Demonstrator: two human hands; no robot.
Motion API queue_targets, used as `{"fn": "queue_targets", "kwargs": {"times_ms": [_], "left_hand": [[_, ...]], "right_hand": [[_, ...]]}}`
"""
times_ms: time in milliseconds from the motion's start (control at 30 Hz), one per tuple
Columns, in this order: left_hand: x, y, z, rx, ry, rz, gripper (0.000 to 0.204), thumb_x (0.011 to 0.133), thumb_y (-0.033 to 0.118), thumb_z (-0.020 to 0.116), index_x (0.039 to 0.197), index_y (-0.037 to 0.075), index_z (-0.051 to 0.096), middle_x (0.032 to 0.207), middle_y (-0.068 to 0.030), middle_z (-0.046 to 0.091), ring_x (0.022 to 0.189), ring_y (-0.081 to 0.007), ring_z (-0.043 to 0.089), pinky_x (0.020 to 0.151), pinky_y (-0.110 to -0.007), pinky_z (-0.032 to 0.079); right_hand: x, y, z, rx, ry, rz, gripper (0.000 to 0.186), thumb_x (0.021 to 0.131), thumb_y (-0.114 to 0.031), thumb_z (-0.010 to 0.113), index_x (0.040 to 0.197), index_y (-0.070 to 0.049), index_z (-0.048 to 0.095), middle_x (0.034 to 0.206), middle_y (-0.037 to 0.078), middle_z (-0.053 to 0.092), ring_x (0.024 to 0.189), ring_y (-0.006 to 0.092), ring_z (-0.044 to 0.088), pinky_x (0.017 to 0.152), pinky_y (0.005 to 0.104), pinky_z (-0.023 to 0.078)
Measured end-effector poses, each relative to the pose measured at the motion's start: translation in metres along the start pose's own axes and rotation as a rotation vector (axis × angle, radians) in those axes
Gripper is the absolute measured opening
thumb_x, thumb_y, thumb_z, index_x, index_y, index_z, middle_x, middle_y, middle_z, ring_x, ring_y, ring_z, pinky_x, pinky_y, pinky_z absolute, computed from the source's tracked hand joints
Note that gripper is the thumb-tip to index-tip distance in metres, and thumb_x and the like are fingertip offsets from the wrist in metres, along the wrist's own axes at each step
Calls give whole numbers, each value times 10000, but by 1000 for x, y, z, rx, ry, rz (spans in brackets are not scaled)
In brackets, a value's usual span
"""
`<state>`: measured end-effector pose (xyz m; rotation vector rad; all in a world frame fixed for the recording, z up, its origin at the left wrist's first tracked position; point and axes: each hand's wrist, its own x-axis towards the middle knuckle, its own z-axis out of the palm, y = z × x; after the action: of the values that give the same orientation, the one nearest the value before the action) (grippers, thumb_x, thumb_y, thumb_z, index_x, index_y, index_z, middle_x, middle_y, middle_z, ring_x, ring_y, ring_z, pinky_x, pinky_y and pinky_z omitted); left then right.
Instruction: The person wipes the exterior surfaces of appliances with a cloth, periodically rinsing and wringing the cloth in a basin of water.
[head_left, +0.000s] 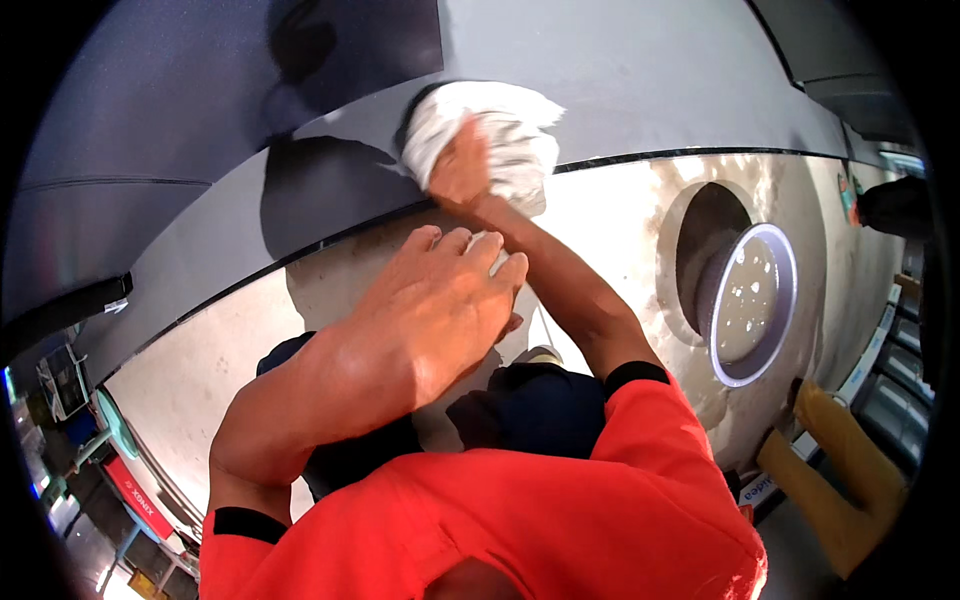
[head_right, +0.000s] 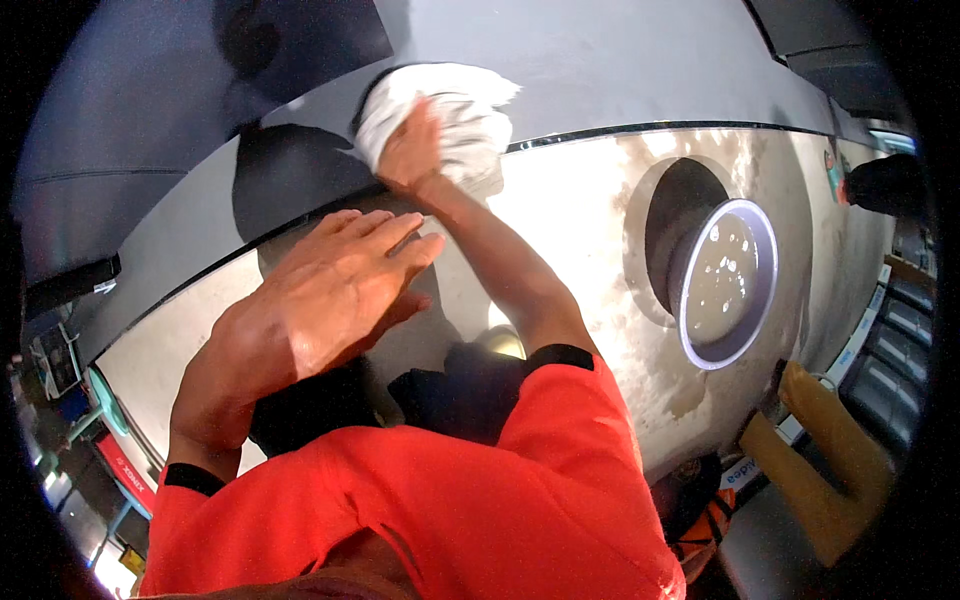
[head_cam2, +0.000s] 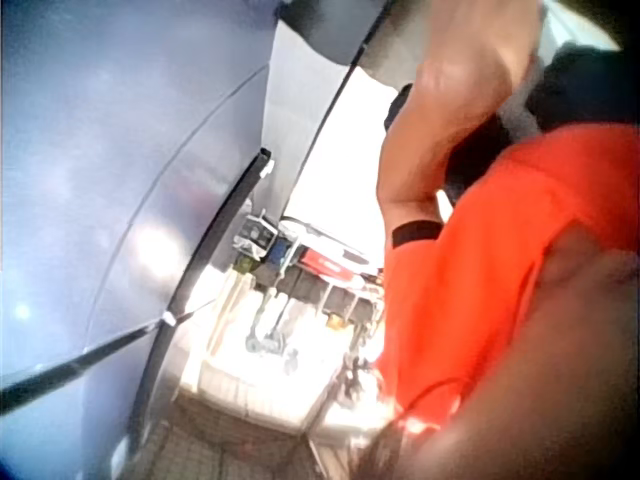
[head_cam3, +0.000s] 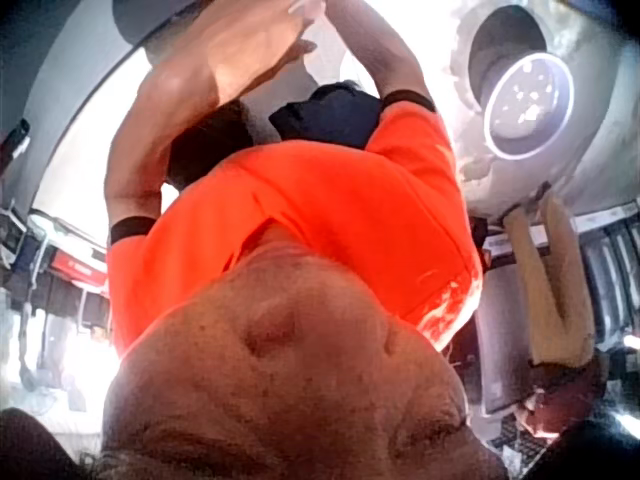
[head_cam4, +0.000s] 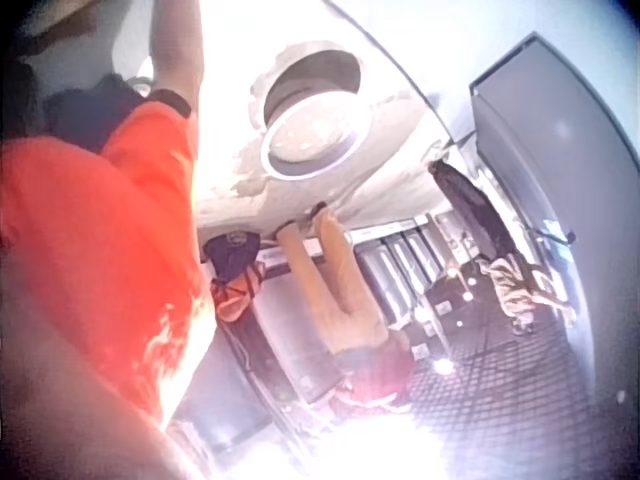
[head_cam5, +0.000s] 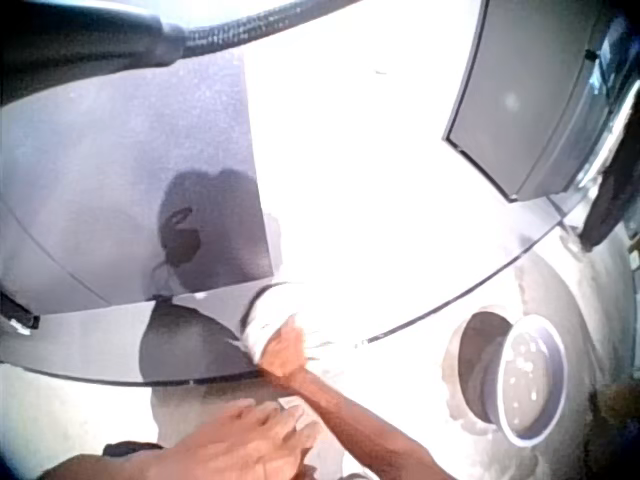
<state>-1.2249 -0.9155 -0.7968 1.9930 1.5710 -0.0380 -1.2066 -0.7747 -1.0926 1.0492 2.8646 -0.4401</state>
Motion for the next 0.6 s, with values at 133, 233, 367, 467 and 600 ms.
{"fn": "queue_targets", "kwargs": {"times_ms": [133,233,367,467,600], "left_hand": [[21,-21,1,4,-2,-57,459,923,327,484,1267,22,472,1291,-209,473,1209,-338,446,1032,-420,328],[24,-45,4,-55,96,-198,507,914,359,491,1275,4,468,1317,-221,454,1264,-340,394,1047,-408,323],[50,-80,8,-28,29,-301,549,936,398,439,1339,27,397,1402,-202,354,1312,-318,331,1083,-399,275],[84,-111,44,-45,18,-395,626,937,389,412,1401,-1,258,1469,-224,196,1371,-345,179,1101,-443,205],[130,-149,94,-232,-98,-631,802,898,516,411,1445,20,99,1508,-204,4,1403,-325,14,1113,-479,105]], "right_hand": [[0,16,9,63,208,-504,457,932,-371,399,1331,-154,449,1480,153,224,1378,282,182,1104,501,143],[24,79,-31,12,229,-339,455,920,-380,438,1322,-169,466,1465,135,265,1357,271,240,1096,494,161],[43,205,-58,-189,390,189,434,914,-369,428,1308,-189,464,1367,161,387,1263,328,361,1033,491,269],[50,262,-66,-113,449,662,569,888,-500,391,1373,-203,351,1447,185,262,1363,338,192,1064,519,196],[89,240,-65,-53,438,934,639,922,-462,325,1406,-48,272,1491,202,162,1401,339,60,1090,509,120]]}}
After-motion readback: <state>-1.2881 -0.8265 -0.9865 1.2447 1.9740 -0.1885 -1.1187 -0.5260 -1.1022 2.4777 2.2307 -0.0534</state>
